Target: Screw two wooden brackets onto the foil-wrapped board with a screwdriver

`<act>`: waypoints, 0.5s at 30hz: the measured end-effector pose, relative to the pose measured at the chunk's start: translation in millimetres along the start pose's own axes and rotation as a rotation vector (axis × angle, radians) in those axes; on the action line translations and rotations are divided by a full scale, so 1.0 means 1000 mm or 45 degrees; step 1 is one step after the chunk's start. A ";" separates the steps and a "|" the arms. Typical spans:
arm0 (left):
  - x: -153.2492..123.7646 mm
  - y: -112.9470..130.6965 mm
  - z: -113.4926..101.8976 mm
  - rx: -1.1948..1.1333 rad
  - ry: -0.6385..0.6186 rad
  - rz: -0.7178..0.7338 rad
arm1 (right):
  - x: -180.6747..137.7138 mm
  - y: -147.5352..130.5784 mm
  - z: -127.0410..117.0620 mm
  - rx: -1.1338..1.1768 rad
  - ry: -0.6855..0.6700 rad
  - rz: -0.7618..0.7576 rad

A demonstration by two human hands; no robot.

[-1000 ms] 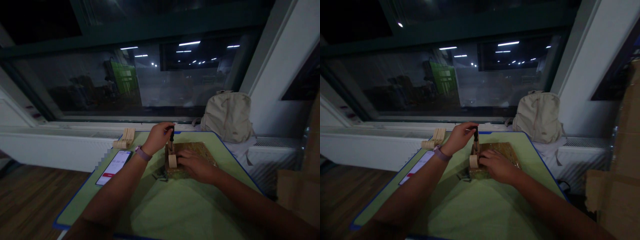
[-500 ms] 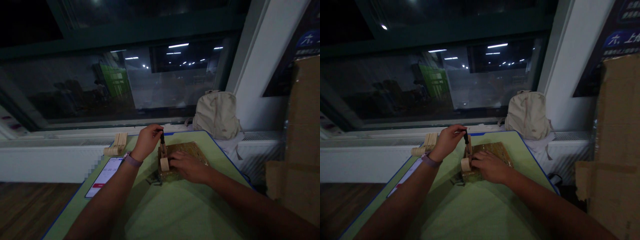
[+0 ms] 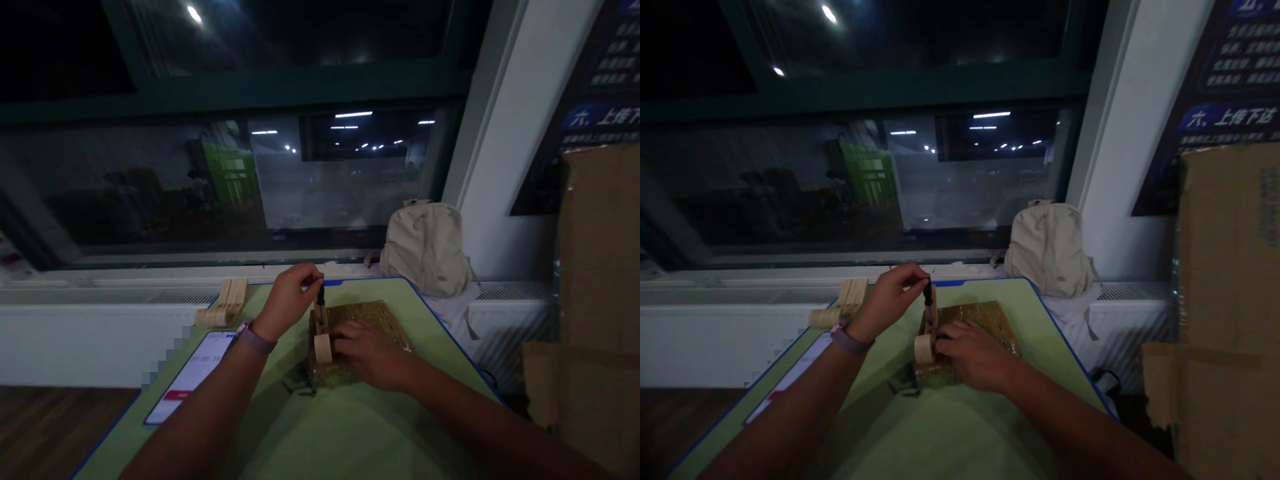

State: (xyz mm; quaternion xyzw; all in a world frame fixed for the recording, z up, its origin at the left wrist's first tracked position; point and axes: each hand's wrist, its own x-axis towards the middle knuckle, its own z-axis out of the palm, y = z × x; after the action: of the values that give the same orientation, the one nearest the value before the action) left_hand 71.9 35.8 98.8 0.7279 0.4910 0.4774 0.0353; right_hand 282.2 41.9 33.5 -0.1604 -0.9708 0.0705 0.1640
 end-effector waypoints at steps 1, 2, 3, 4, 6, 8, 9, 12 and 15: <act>0.000 0.001 0.001 0.007 0.006 0.000 | 0.000 0.000 0.000 0.011 0.002 0.002; 0.000 0.002 0.001 0.011 0.015 -0.011 | 0.000 0.000 0.000 0.022 0.006 0.002; -0.001 0.003 0.001 0.004 0.020 -0.028 | 0.000 0.000 0.000 0.025 0.010 0.001; -0.001 0.003 0.001 -0.011 0.019 -0.049 | 0.000 0.000 0.001 0.022 0.015 -0.002; -0.001 0.002 0.000 -0.066 0.002 -0.085 | 0.000 0.001 0.002 0.001 0.021 -0.008; -0.001 0.000 -0.002 -0.124 -0.022 -0.108 | 0.000 0.002 0.003 -0.013 0.030 -0.018; -0.001 -0.002 -0.002 -0.142 -0.035 -0.115 | 0.000 0.002 0.004 -0.011 0.037 -0.024; -0.001 -0.006 -0.002 -0.153 -0.056 -0.121 | -0.001 0.003 0.004 0.004 0.040 -0.033; -0.001 -0.006 0.001 -0.087 0.000 -0.080 | -0.001 0.004 0.004 0.001 0.032 -0.027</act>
State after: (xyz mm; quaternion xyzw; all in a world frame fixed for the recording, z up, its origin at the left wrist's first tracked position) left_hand 68.0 38.7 94.6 0.7103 0.4972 0.4926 0.0751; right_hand 283.2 44.8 28.5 -0.1510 -0.9702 0.0670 0.1771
